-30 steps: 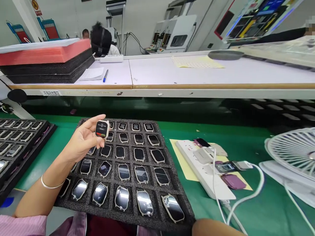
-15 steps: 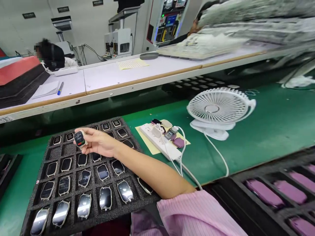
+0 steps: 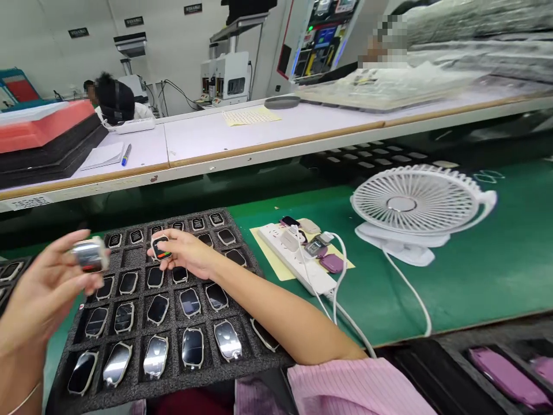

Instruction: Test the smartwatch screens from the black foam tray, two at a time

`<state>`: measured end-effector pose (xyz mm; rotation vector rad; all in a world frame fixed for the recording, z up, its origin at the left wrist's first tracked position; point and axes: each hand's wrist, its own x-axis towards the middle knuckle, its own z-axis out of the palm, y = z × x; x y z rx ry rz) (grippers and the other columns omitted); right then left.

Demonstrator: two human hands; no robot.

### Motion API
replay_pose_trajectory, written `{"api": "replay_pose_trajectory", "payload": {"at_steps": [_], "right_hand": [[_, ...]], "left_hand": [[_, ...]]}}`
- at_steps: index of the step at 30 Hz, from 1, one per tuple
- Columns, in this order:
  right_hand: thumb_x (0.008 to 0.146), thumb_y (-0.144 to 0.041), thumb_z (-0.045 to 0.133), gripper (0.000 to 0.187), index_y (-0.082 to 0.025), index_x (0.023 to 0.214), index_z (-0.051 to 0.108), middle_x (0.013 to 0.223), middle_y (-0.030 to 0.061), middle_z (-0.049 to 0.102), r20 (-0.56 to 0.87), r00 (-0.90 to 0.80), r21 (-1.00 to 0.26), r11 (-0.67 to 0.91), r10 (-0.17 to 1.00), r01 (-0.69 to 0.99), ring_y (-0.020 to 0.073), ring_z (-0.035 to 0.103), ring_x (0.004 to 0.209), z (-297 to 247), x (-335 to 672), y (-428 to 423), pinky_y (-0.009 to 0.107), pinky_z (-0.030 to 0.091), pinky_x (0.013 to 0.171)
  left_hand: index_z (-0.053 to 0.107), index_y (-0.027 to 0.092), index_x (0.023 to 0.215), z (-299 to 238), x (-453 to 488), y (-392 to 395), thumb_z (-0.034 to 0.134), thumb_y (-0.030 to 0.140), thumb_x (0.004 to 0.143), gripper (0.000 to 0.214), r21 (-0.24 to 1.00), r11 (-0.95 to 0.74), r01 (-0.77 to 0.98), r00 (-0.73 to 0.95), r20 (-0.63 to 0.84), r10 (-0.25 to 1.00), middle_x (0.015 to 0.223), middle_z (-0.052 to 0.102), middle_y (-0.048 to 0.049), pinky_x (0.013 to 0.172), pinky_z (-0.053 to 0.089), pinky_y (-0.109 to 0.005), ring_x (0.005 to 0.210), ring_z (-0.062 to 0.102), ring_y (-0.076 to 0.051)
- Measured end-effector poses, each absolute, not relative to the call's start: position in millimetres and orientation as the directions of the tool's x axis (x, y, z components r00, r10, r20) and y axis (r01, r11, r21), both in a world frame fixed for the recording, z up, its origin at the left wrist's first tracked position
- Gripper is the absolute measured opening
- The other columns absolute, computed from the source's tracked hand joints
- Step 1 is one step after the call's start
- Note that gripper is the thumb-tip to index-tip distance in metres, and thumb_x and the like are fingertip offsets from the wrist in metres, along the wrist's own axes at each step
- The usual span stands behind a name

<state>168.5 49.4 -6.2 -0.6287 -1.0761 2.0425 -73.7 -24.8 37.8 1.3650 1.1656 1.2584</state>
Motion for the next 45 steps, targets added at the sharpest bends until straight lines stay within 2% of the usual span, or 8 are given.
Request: {"api": "replay_pose_trajectory", "payload": {"at_steps": [5,8,15,21,26,34,41,45], "right_hand": [[0.075,-0.026,0.078,0.032,-0.018,0.098,0.058,0.083,0.0034,0.074,-0.121,-0.552,-0.928,-0.292,0.825,-0.233,0.0063,0.058,0.046,-16,153,47,0.017,0.038,0.044],[0.076,-0.024,0.075,0.028,-0.019,0.099,0.059,0.086,0.0019,0.072,-0.143,-0.561,-0.929,-0.306,0.815,-0.208,0.0085,0.064,0.050,-20,143,46,0.020,0.044,0.048],[0.071,-0.005,0.060,0.050,-0.022,0.118,0.053,0.089,-0.0016,0.065,-0.139,-0.645,-0.943,-0.300,0.752,-0.146,0.0124,0.071,0.066,-23,114,55,0.025,0.053,0.063],[0.075,-0.006,0.059,0.057,-0.023,0.128,0.045,0.091,-0.0006,0.063,-0.056,-0.687,-0.990,0.051,0.725,0.134,0.0126,0.067,0.063,-37,86,77,0.030,0.053,0.066],[0.075,-0.001,0.057,0.044,-0.018,0.116,0.056,0.097,0.0063,0.066,0.153,-0.635,-0.787,0.482,0.757,0.385,0.0223,0.066,0.090,-37,65,87,0.040,0.048,0.087],[0.082,-0.011,0.058,0.044,-0.020,0.123,0.044,0.070,-0.0047,0.062,0.025,-0.690,-0.910,0.302,0.724,0.284,0.0162,0.068,0.062,-44,53,96,0.032,0.056,0.065],[0.076,-0.008,0.062,0.051,-0.018,0.123,0.045,0.085,-0.0001,0.063,0.035,-0.670,-0.859,0.365,0.741,0.358,0.0173,0.068,0.075,-46,62,93,0.035,0.057,0.074],[0.075,-0.015,0.069,0.047,-0.017,0.120,0.055,0.112,0.0108,0.058,0.095,-0.598,-0.727,0.466,0.796,0.505,0.0296,0.057,0.113,-46,59,92,0.050,0.044,0.098]], "left_hand": [[0.061,0.016,0.117,26,-67,-10,0.072,0.040,0.079,0.047,1.000,0.015,-0.018,-0.005,-0.015,1.000,0.072,0.064,-0.0004,0.052,0.049,-0.024,0.058,0.064,-0.014],[0.062,0.015,0.107,5,-76,1,0.073,0.040,0.076,0.041,0.999,0.032,0.036,-0.071,-0.029,0.997,0.065,0.059,0.0031,0.047,0.043,-0.020,0.050,0.058,-0.010],[0.056,0.018,0.123,-15,-112,5,0.078,0.029,0.067,0.061,0.994,0.042,0.096,-0.011,-0.041,0.999,0.099,0.067,-0.0045,0.063,0.051,-0.026,0.066,0.059,-0.010],[0.054,0.019,0.135,-42,-152,19,0.068,0.034,0.077,0.062,0.852,-0.095,0.514,0.032,0.092,0.995,0.095,0.068,-0.0059,0.087,0.049,-0.040,0.087,0.059,-0.022],[0.049,0.017,0.143,-60,-167,31,0.056,0.042,0.088,0.061,0.613,-0.160,0.774,0.105,0.125,0.987,0.102,0.067,-0.0105,0.092,0.044,-0.043,0.101,0.051,-0.029],[0.046,0.022,0.146,-68,-168,40,0.060,0.042,0.085,0.066,0.558,-0.190,0.808,0.125,0.153,0.980,0.122,0.054,-0.0127,0.106,0.031,-0.050,0.115,0.045,-0.033],[0.047,0.024,0.144,-74,-169,38,0.059,0.041,0.087,0.060,0.583,-0.187,0.791,0.115,0.159,0.981,0.126,0.049,-0.0115,0.111,0.028,-0.049,0.124,0.043,-0.032],[0.048,0.023,0.143,-74,-167,37,0.058,0.041,0.088,0.058,0.578,-0.182,0.795,0.109,0.158,0.981,0.127,0.049,-0.0120,0.111,0.028,-0.049,0.124,0.042,-0.032]]}}
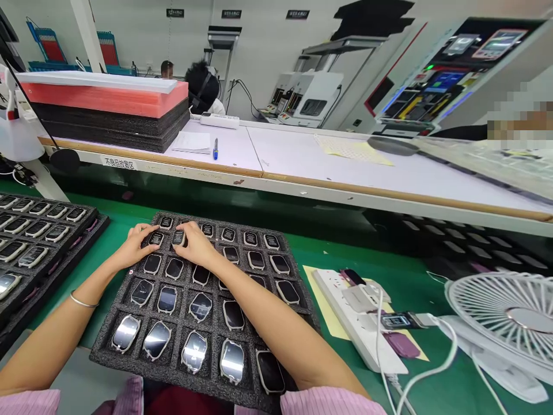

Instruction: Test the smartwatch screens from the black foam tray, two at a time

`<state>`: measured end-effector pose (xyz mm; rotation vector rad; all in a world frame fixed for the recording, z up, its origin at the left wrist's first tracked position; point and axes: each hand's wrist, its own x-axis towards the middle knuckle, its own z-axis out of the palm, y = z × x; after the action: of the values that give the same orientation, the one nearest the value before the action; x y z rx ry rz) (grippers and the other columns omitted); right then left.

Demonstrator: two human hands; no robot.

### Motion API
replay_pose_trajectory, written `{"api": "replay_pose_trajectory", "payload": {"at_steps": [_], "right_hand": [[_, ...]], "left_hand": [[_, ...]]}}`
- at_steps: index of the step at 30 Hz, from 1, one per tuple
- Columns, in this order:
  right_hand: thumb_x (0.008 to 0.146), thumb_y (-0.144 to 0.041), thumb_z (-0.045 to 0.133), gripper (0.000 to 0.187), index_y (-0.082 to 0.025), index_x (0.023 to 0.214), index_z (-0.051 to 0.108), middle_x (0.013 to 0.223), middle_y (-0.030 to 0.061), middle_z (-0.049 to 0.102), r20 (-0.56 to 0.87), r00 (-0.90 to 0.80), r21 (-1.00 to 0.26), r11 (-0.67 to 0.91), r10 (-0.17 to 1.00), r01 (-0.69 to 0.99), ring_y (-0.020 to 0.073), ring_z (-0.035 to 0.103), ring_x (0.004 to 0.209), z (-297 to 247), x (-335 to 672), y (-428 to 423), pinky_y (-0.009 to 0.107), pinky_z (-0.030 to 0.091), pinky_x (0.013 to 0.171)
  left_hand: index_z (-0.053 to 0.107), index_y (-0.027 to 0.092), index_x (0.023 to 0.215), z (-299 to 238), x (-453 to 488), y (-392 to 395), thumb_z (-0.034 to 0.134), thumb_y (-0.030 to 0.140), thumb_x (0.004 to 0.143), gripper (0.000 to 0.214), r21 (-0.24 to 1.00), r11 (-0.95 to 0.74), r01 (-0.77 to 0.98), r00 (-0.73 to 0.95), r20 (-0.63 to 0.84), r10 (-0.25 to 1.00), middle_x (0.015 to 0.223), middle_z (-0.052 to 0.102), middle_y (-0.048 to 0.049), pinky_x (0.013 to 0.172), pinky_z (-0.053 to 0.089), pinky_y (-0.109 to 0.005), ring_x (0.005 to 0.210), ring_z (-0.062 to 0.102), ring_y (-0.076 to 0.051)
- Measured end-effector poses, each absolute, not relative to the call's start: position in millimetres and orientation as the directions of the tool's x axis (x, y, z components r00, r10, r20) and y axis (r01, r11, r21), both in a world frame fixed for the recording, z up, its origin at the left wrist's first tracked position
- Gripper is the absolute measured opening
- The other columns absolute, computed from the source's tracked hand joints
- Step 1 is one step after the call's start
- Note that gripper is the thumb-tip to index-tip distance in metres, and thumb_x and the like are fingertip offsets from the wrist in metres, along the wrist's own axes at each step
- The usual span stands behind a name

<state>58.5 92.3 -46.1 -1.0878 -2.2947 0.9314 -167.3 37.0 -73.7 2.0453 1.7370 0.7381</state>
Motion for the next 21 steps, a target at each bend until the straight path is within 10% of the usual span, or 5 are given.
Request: {"api": "replay_pose_trajectory", "payload": {"at_steps": [8,11,15,21], "right_hand": [[0.085,-0.027,0.071,0.048,-0.018,0.130,0.058,0.141,0.0199,0.046,0.188,-0.622,-0.455,0.629,0.760,0.631,0.0383,0.043,0.131,-18,64,71,0.057,0.035,0.103],[0.091,-0.028,0.064,0.046,-0.018,0.135,0.054,0.139,0.0183,0.053,0.426,-0.775,-0.213,0.884,0.466,0.415,0.0337,0.044,0.130,10,58,25,0.052,0.035,0.104],[0.102,-0.023,0.044,0.041,-0.020,0.143,0.044,0.143,0.0113,0.051,0.398,-0.917,0.105,0.994,-0.022,0.022,0.0262,0.045,0.130,25,38,-34,0.046,0.036,0.104],[0.098,-0.015,0.045,0.036,-0.010,0.132,0.052,0.099,0.0133,0.069,0.304,-0.898,0.089,0.929,0.317,0.358,0.0265,0.063,0.094,6,76,-5,0.044,0.044,0.088]], "left_hand": [[0.048,0.019,0.142,-56,-156,32,0.061,0.039,0.087,0.061,0.486,-0.128,0.865,0.035,0.197,0.980,0.129,0.046,-0.0156,0.104,0.036,-0.053,0.117,0.042,-0.035],[0.051,0.023,0.140,-29,-115,40,0.056,0.033,0.091,0.050,0.320,-0.167,0.933,0.066,0.303,0.951,0.130,0.049,-0.0137,0.100,0.038,-0.048,0.115,0.044,-0.033],[0.056,0.021,0.132,1,-31,52,0.063,0.030,0.089,0.045,0.042,-0.448,0.893,0.411,0.326,0.851,0.123,0.055,-0.0129,0.090,0.044,-0.042,0.109,0.049,-0.029],[0.068,0.023,0.111,-13,20,62,0.072,0.032,0.084,0.029,0.138,-0.545,0.827,0.513,0.208,0.833,0.114,0.062,-0.0095,0.091,0.049,-0.040,0.109,0.056,-0.026]]}}
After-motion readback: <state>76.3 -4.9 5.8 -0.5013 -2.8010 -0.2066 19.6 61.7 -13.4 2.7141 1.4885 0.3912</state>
